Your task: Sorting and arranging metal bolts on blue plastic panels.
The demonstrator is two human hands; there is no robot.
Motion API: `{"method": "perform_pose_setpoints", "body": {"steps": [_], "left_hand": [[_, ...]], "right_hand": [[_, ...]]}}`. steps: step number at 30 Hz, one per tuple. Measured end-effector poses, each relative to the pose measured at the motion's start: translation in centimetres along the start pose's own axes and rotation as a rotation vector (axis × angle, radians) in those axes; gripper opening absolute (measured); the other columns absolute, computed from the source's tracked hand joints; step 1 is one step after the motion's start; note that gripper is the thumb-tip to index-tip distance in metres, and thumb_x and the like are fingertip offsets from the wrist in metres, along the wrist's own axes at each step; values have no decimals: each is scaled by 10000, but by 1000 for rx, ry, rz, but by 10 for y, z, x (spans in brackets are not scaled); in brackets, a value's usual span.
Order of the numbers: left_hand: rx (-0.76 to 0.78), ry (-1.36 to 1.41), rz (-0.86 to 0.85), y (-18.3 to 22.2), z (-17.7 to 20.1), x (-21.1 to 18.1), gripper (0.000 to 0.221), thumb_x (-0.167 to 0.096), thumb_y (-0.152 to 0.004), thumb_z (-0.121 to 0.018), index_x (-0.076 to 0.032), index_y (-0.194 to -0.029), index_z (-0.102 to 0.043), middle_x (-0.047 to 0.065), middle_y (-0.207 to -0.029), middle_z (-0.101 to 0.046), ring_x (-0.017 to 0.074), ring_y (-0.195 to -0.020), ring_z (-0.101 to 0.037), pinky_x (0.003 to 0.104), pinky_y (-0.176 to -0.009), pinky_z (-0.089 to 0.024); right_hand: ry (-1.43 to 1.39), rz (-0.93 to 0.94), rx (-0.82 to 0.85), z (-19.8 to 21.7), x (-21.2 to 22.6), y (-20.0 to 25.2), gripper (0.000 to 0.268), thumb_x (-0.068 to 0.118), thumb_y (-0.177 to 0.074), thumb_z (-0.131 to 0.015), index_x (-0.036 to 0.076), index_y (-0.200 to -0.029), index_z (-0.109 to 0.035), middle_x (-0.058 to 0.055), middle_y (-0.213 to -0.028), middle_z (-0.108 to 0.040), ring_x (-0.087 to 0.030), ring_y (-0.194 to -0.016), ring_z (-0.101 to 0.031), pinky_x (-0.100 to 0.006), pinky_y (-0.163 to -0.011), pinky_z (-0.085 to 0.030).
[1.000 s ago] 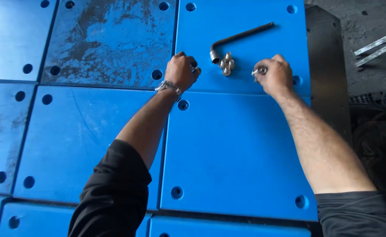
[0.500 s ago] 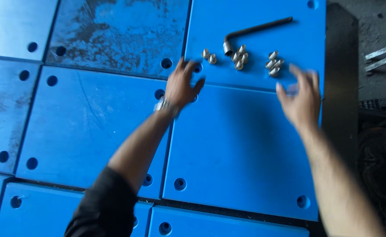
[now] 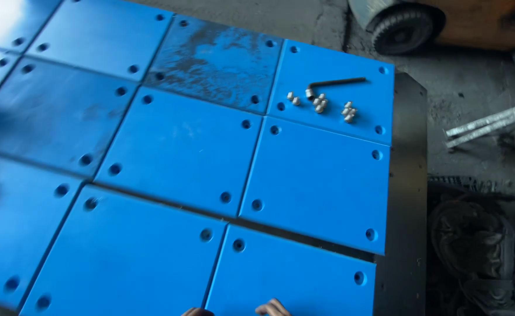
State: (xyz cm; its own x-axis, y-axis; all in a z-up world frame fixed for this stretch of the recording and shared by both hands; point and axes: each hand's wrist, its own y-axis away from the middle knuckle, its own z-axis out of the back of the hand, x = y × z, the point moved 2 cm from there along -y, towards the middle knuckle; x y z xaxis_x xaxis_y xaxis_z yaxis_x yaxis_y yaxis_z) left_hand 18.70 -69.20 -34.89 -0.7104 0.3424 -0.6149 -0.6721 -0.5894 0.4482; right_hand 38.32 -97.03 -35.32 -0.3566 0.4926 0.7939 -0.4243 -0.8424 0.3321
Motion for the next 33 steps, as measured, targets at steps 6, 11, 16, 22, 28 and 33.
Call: {"method": "perform_pose_setpoints", "body": {"steps": [6, 11, 16, 22, 28, 33], "left_hand": [[359, -261, -285, 152, 128, -141, 421, -518, -903, -735, -198, -1176, -726, 140, -1183, -665, 374, -1116, -643, 511, -959, -520], [196, -230, -388, 189, 180, -90, 495, -491, -886, -732, -149, -1243, -705, 176, -1171, -664, 399, -1108, -633, 514, -935, -530], [199, -327, -469, 203, 231, 43, 458, -399, -881, -704, -179, -1283, -713, 160, -1199, -677, 387, -1069, -663, 526, -853, -556], [13, -378, -258, 250, 395, 150, 456, -435, -860, -759, -85, -1146, -696, 157, -1171, -645, 357, -1102, -629, 490, -914, -531], [-171, -209, -98, 296, 482, 211, 403, -402, -849, -766, -112, -1125, -721, 112, -1091, -672, 326, -1063, -640, 462, -898, -536], [-204, -64, 28, 298, 522, 241, 399, -383, -838, -780, -123, -1136, -731, 109, -1110, -675, 307, -1044, -646, 445, -899, -546]], "right_hand": [[333, 142, 200, 78, 234, 13, 389, 388, -852, -792, 157, -1150, -697, -97, -1217, -622, -345, -1087, -639, -471, -920, -546], [444, 16, 88, 24, 321, -6, 441, 434, -819, -777, 192, -1184, -723, -22, -1150, -693, -238, -1046, -705, -389, -902, -595], [324, -58, 110, -71, 355, -37, 431, 411, -812, -782, 132, -1137, -740, -60, -1095, -726, -198, -900, -791, -360, -819, -653], [354, 110, 92, -162, 440, -120, 395, 383, -835, -800, 99, -1107, -766, -79, -1101, -754, -208, -967, -763, -371, -841, -628], [256, 170, 74, -212, 588, -181, 452, 327, -823, -805, 90, -1199, -722, -70, -1137, -736, -205, -947, -762, -385, -822, -636], [291, 195, 88, -242, 671, -279, 477, 305, -846, -809, 78, -1250, -694, -98, -1180, -698, -222, -969, -740, -392, -817, -625]]}}
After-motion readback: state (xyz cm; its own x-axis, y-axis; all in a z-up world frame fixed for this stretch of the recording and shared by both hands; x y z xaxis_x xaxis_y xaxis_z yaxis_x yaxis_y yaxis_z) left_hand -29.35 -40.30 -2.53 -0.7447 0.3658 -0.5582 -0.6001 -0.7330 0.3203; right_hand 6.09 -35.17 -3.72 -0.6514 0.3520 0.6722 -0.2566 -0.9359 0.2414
